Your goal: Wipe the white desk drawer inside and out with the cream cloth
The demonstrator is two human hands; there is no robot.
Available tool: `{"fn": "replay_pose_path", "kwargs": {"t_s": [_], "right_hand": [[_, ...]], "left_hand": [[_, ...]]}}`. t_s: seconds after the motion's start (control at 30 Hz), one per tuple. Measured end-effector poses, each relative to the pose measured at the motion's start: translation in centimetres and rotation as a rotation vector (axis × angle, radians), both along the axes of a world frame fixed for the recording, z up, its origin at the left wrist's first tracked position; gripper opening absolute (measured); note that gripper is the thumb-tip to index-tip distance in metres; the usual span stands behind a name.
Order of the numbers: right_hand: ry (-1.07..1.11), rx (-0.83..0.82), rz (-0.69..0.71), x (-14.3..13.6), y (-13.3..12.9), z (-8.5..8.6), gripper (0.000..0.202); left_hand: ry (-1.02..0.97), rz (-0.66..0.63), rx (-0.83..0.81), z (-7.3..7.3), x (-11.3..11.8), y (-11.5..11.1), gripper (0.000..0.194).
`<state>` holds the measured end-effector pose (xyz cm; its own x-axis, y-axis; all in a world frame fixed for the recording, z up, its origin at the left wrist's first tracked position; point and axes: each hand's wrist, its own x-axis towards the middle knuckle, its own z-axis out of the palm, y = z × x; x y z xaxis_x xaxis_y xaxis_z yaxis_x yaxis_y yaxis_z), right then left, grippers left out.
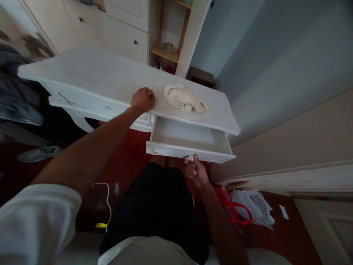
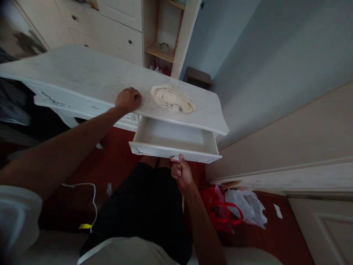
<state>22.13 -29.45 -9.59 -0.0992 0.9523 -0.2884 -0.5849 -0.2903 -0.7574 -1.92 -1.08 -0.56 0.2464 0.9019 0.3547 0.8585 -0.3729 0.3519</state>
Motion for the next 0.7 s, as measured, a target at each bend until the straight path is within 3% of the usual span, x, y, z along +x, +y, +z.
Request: {"fn": "replay_pose_path", "kwargs": {"t_s": [0.17,0.4,0.7], "right_hand": [[0.008,0.028,0.101,0.7,4.5,-0.1,0.041],[-0.041,0.011,0.105,1.6,10.6,0.3,0.045],[-0.109,-0.003,0.047,3.1,14.7,0.6,0.045]], "left_hand": [[-0.017,0.026,0.016,0.2,0.2,-0.3,0.037],[-0.049,0.019,0.045,0.1,0.1,-0.3,0.033],[-0.050,0.014,0.055,0.1,0.0,-0.4,0.033]]}}
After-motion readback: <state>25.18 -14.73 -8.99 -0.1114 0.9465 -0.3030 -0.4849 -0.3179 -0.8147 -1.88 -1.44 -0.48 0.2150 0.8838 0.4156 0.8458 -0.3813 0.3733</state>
